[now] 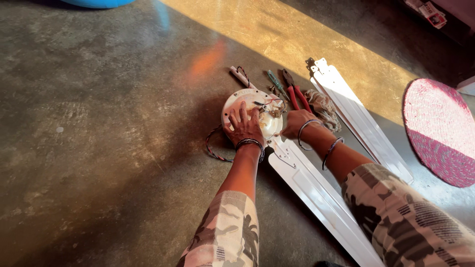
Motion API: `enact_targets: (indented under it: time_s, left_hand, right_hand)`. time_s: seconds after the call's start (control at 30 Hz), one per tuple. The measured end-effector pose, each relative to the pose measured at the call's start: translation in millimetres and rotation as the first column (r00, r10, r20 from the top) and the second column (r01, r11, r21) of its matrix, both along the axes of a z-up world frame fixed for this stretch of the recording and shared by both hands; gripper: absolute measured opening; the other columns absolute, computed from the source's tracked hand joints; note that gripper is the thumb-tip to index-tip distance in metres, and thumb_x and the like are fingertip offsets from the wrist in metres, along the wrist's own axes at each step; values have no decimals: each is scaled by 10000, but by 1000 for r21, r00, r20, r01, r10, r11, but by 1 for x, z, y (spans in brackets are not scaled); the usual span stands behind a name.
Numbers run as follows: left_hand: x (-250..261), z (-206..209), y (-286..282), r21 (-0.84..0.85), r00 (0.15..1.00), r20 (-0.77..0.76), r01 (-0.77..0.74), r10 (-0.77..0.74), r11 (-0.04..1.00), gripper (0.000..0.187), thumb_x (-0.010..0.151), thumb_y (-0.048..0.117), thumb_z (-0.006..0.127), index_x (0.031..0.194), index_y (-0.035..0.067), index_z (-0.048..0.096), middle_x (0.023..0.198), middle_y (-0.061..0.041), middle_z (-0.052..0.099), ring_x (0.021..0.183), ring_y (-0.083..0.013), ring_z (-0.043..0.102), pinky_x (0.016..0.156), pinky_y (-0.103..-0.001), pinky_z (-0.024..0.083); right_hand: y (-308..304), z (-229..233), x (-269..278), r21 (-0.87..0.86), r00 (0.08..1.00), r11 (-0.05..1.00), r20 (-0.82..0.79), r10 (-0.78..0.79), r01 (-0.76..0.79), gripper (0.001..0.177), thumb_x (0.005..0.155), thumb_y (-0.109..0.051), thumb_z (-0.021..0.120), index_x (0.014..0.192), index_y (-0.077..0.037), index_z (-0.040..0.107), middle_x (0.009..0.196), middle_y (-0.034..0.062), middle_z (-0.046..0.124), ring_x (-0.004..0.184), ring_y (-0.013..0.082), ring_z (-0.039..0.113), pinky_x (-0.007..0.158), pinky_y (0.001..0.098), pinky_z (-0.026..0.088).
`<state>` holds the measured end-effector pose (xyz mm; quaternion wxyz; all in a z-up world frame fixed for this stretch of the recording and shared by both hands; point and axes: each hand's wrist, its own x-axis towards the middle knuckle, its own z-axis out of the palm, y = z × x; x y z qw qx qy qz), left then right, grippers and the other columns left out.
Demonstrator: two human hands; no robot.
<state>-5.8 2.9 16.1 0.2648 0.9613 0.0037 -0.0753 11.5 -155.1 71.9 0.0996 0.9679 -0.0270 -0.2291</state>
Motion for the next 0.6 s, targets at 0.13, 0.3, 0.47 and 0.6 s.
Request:
enact_targets:
  time_s: [0.13,0.3,0.47,0.6]
  left_hand:
    - [1,4,4,-2,999,-38,18,-18,1000,812,782,169,794,1450,429,412,1684,-4,109,1538,-363,126,1156,-633,209]
    - [-2,7,5,-7,998,-60,29,-29,1000,884,734,191,846,1459,423,399,1679,-6,112,1544,-359,121,1159,-610,218]
    - [0,5,2,-16,999,-41,19,-20,1000,829,756,196,837,1445,412,429,1683,-7,133,1542,-355,132,1161,-633,206]
    - [2,-3,-2,-9,999,34,-9,9,1000,727,825,170,761,1438,406,449,1682,-15,158,1536,-361,148,1145,-651,211]
  right_hand:
    - [-5,-3,5,17,994,994,8,-108,107,396,773,-351,759,990,-21,791,1060,221,748,1022,378,723,888,456,576]
    - [-7,-5,12,-6,996,996,-6,-94,94,387,771,-330,750,1000,-21,794,1058,230,755,1020,389,724,894,458,573]
    - [0,11,11,-55,997,996,-40,66,-69,436,760,-392,789,1070,-86,769,1062,174,751,1039,343,715,873,459,577]
    - [9,27,9,-107,984,982,-108,142,-154,458,809,-447,772,1099,-92,770,1049,169,760,1015,340,732,859,452,583]
